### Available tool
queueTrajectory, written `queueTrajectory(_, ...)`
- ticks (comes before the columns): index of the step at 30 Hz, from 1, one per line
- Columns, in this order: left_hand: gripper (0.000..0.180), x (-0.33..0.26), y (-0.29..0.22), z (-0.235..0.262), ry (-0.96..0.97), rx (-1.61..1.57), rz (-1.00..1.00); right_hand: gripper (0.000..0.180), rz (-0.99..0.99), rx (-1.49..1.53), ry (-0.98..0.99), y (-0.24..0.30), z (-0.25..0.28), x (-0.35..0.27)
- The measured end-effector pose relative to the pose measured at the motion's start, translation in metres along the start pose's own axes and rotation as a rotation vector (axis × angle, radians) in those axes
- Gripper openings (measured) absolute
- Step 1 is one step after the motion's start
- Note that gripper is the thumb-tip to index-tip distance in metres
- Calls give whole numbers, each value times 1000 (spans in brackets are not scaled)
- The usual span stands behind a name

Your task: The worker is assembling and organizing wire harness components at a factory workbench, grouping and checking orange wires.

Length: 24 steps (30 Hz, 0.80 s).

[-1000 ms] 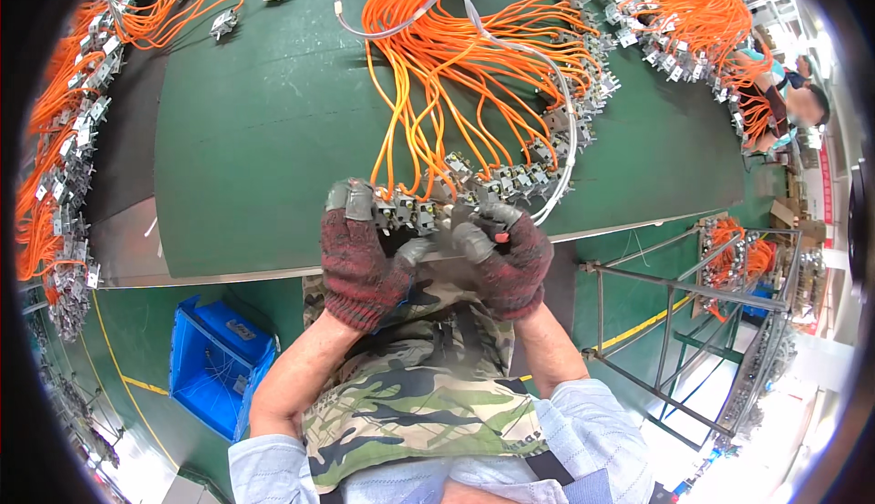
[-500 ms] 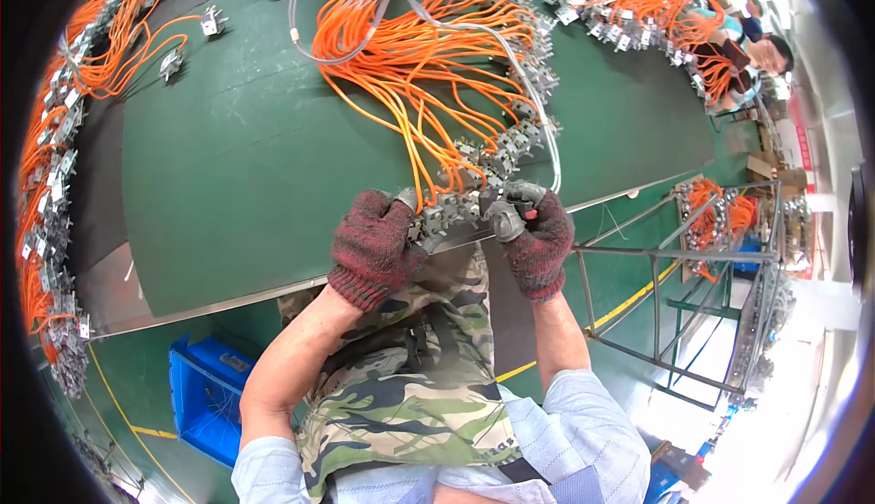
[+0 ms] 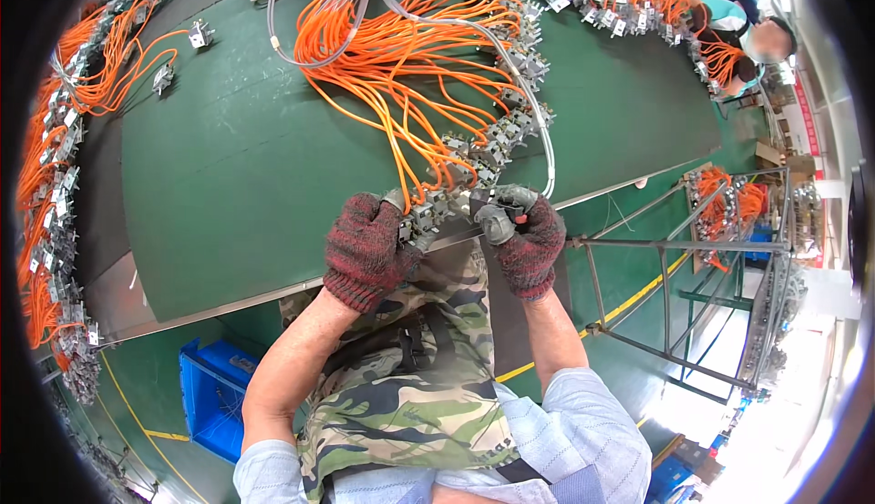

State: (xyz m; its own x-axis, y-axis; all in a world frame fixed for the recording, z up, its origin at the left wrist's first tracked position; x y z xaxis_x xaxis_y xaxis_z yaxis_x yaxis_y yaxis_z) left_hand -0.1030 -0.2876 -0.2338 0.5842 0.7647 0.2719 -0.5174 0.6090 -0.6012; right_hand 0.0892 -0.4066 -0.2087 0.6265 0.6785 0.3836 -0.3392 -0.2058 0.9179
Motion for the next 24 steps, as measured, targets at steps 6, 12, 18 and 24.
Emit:
queueTrajectory(6, 52, 3, -2, 0, 60, -11, 10, 22, 177, -302, 110, 3, 1, 9)
queueTrajectory(12, 50, 8, -4, -7, 83, -43, 46, 23, 179, -138, 34, 2, 3, 7)
queueTrajectory(18, 50, 8, -2, -9, 73, -52, 42, 25, 29, -191, 130, -2, 1, -3)
queueTrajectory(24, 50, 11, -5, -8, 104, -46, 72, 21, 158, -273, 157, 8, -5, 5)
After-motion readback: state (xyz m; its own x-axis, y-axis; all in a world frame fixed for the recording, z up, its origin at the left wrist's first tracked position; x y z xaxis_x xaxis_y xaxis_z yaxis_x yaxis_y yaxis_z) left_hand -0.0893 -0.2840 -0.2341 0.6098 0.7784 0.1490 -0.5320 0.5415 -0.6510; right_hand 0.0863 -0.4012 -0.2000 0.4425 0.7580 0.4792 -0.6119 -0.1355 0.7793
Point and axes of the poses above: each hand's wrist, its own x-axis towards the middle knuckle, its own z-axis out of the back of the hand, y = z × x, the point moved 3 cm from there along x, towards the middle knuckle, and after that the axes turned 8 degrees about z, right-handed, at the moved point
